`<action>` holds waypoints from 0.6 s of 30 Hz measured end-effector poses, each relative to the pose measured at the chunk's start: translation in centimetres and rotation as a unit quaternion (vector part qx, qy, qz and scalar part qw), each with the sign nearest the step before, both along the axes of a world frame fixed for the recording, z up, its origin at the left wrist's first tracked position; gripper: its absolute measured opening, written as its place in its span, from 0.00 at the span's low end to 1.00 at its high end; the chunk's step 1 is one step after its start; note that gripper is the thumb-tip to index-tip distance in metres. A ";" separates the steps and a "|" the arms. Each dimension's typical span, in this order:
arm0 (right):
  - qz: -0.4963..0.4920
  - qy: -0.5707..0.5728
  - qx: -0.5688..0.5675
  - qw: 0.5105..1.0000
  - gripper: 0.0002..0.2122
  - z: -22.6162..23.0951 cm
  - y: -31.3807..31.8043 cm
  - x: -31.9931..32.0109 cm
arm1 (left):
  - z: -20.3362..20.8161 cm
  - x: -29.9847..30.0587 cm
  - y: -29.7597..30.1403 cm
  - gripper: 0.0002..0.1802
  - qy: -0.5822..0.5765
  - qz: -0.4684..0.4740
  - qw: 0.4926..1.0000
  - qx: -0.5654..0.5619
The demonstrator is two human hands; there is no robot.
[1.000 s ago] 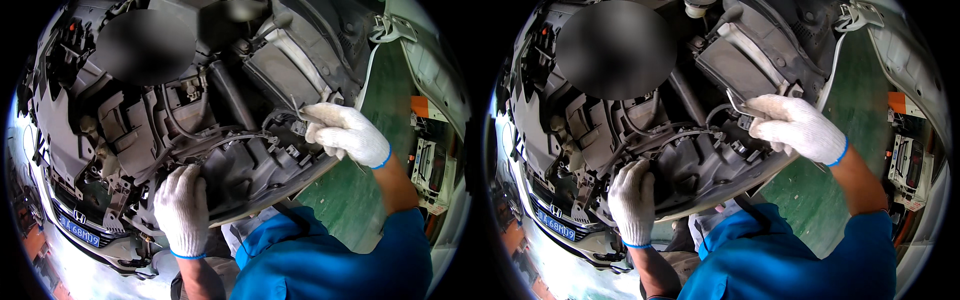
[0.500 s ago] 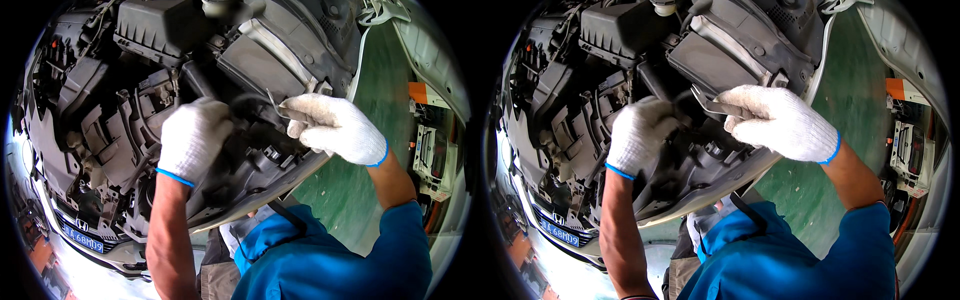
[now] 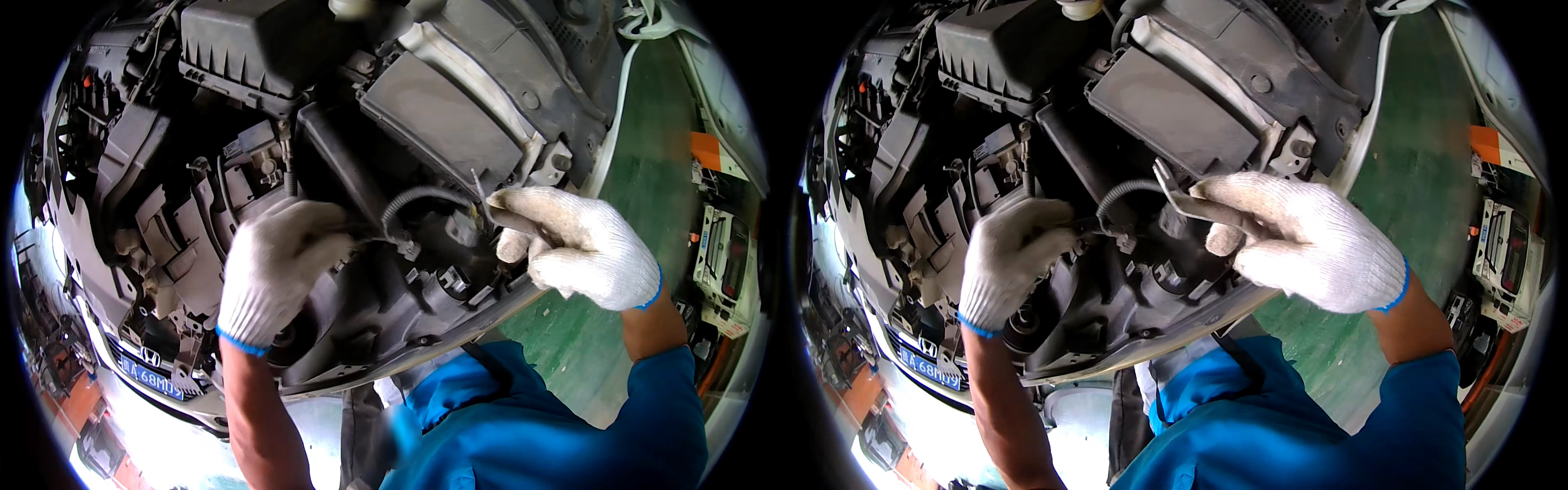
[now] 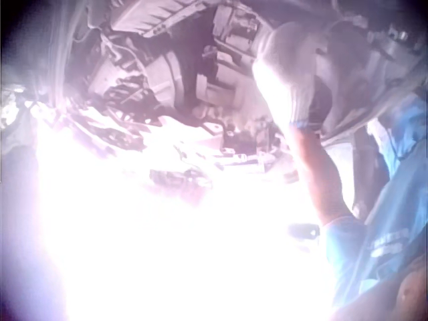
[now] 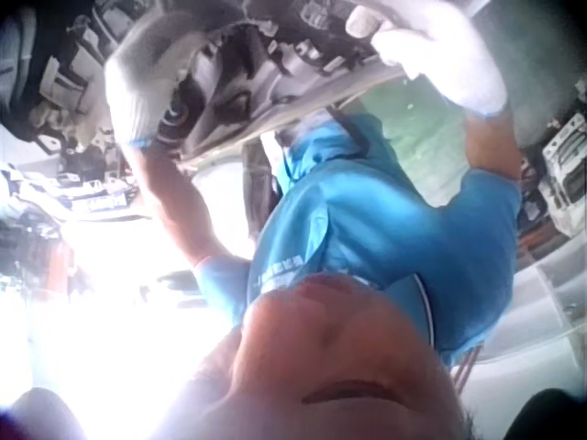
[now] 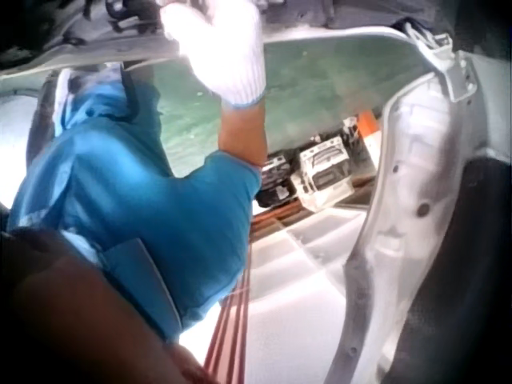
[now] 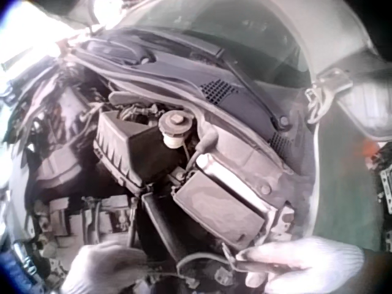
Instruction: The person removes the hood latch assembly from the front of a white car. They then proceed to disconnect electrical connectors and fasteners to remove the headlight assembly from the engine bay.
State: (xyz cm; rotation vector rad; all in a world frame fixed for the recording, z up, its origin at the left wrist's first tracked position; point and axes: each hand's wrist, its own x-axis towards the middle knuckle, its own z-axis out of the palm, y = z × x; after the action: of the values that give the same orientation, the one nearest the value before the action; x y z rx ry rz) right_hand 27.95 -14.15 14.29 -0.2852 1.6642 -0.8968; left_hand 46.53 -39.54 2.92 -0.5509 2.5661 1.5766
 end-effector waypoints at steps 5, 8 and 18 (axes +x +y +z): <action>0.015 0.005 0.029 0.999 0.28 0.5 -0.6 -0.4 | 2.4 8.6 -1.6 0.11 -0.074 0.262 0.962 -0.002; 0.048 0.022 0.035 0.998 0.29 0.7 -1.1 -0.5 | 2.9 12.2 -0.4 0.12 -0.101 0.299 0.949 0.001; 0.235 -0.010 -0.179 0.955 0.33 -1.0 -4.4 2.6 | 0.9 14.0 0.4 0.16 -0.068 0.116 0.974 -0.181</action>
State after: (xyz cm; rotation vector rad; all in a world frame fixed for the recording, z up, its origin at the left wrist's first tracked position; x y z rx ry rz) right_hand 30.51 -18.58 13.33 -0.8782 1.3208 -0.8241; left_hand 60.48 -39.12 3.79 -0.9863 2.7739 1.0732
